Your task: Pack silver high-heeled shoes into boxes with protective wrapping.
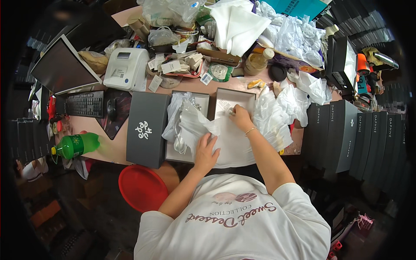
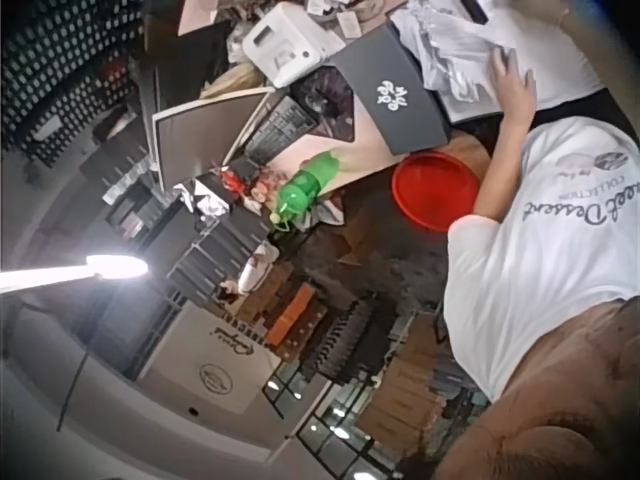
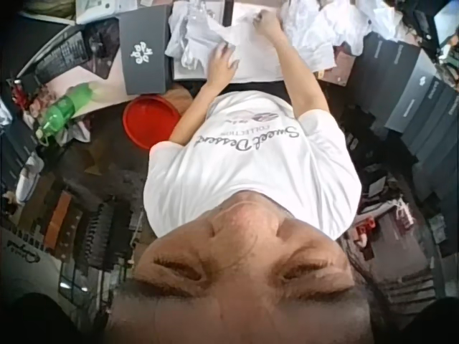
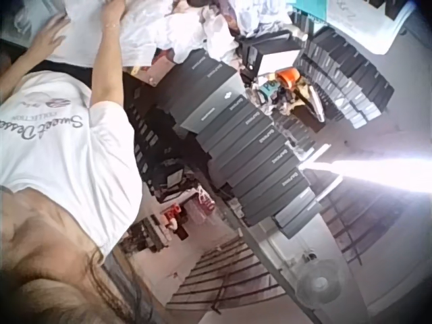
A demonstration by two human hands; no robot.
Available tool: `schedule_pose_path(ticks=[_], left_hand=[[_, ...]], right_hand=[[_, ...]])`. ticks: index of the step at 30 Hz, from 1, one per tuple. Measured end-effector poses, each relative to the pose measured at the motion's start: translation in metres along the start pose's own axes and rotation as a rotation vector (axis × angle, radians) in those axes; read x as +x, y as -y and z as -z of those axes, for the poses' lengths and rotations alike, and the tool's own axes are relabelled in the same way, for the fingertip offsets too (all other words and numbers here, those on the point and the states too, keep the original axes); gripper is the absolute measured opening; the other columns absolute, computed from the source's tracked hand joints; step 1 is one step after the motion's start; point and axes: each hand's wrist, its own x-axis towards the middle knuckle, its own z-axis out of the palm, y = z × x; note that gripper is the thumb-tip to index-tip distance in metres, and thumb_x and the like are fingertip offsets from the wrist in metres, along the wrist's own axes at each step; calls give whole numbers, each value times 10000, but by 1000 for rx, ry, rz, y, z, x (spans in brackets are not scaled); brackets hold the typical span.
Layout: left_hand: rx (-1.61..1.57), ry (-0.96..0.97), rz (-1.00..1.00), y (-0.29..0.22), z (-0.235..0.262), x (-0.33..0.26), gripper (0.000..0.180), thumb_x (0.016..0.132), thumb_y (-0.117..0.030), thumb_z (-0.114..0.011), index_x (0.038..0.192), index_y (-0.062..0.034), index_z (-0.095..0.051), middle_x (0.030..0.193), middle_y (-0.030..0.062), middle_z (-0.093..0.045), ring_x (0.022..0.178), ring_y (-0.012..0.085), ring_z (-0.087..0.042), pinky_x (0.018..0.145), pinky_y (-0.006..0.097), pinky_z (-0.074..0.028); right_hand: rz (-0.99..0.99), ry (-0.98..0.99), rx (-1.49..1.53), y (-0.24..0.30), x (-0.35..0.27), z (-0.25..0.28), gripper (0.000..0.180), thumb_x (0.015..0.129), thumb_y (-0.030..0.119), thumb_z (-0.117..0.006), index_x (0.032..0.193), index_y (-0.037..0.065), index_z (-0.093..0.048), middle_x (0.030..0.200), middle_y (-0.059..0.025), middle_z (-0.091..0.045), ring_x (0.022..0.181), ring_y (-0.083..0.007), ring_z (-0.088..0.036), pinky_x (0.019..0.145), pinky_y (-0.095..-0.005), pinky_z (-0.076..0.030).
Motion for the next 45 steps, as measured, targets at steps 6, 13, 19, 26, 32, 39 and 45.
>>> schedule_pose_path(ticks=[6,13,19,26,32,39,45], left_hand=[[142,80,-9,1,-6,-15,552,758,-131,-684,1262,-11,-496,1316,223,-379,1180,407,-393,987,447,-361],[184,111,27,3,-12,-12,523,760,-122,-672,1244,-22,-501,1344,222,-348,1175,400,-400,986,440,-370],[186,79,-4,7,-14,-15,514,755,-132,-674,1235,-37,-514,1334,223,-363,1164,395,-415,984,452,-361],[190,82,4,7,-12,-16,524,756,-145,-674,1248,-64,-514,1323,230,-371,1170,395,-415,984,455,-352],[105,99,41,6,-12,-13,524,766,-156,-669,1263,-92,-515,1317,247,-369,1178,416,-401,995,465,-344],[180,106,12,8,-12,-14,525,761,-128,-668,1259,-97,-505,1342,225,-348,1186,401,-400,975,445,-390],[82,105,67,-4,-3,-11,640,767,-113,-662,1356,-130,-411,1382,247,-302,1205,420,-389,1001,441,-374]], right_hand=[[92,-259,-18,6,9,-3,435,656,236,-787,953,28,-546,943,-159,-570,880,-350,-593,777,-417,-488],[-15,-132,-249,40,15,-1,549,622,225,-809,1035,37,-499,993,-186,-600,951,-354,-586,815,-452,-474],[32,-55,-113,34,18,4,661,622,223,-810,1149,50,-450,1111,-212,-599,1025,-381,-580,835,-424,-474],[-100,36,-92,43,15,-3,617,664,282,-795,1139,65,-467,1111,-168,-596,1024,-347,-590,817,-449,-469],[-36,-177,-224,56,11,-12,455,687,242,-772,1040,92,-528,1044,-120,-611,999,-324,-599,805,-519,-449],[-117,-129,-43,53,27,-18,344,714,203,-722,988,50,-581,999,-140,-639,979,-324,-607,819,-418,-475],[167,-169,394,40,16,22,225,748,149,-673,898,1,-596,860,-173,-628,775,-336,-582,735,-342,-484]])
